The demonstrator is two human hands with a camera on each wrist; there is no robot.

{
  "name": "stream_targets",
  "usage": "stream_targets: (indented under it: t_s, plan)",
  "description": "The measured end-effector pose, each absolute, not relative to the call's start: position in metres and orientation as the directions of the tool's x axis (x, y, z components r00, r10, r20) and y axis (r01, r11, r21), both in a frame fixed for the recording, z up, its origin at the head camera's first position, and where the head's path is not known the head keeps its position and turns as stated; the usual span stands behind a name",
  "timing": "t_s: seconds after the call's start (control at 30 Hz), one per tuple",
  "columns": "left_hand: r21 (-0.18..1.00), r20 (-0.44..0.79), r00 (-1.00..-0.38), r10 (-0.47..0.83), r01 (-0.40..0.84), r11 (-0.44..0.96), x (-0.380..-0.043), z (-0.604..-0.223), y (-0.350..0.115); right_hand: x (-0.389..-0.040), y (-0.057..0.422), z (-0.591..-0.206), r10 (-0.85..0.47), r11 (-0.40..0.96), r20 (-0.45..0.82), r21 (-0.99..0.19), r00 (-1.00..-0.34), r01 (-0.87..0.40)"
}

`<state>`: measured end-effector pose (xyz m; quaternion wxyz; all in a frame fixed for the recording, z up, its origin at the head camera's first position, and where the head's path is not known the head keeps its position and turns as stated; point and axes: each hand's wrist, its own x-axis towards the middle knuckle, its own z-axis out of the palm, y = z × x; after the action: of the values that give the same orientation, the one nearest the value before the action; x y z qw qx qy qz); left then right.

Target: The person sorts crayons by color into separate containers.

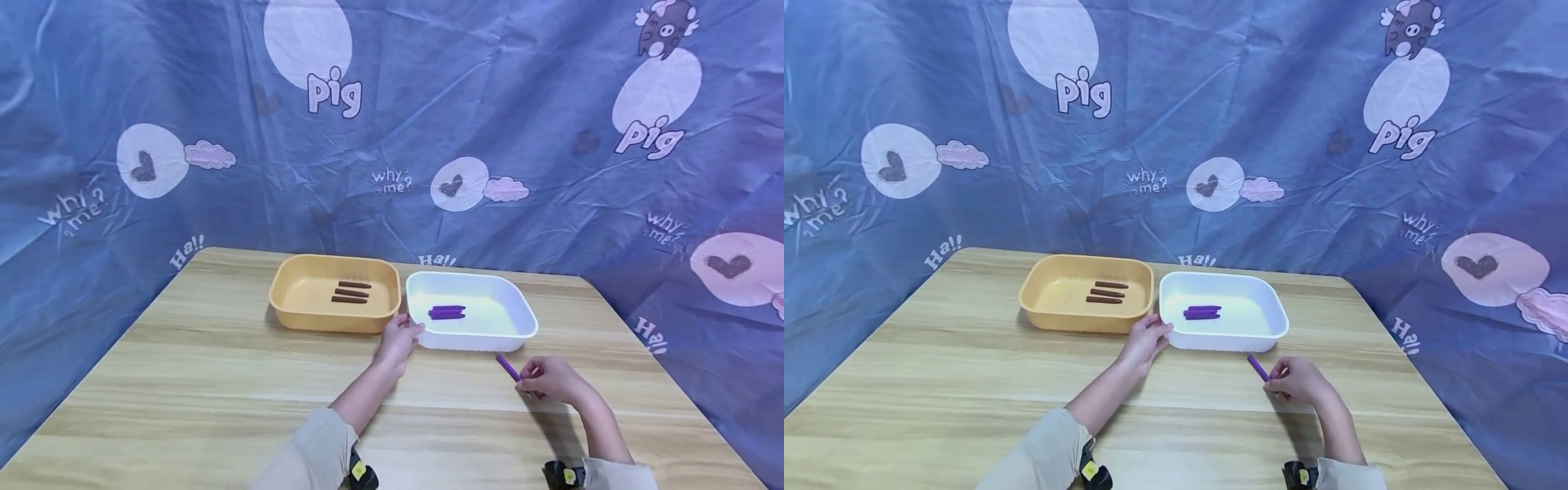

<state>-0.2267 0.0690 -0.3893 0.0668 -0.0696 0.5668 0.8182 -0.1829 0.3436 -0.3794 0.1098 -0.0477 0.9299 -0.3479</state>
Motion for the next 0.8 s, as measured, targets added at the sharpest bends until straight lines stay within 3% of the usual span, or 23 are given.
stream_targets:
  t_s: [0.8]
  plan:
    - [0.907,-0.204,-0.978,0.035,-0.202,-0.370,-0.2263,-0.3882,0.0691,-0.1801,0.3528,-0.3729,-0.225,0.757,-0.119,-0.646,-0.967,-0.096]
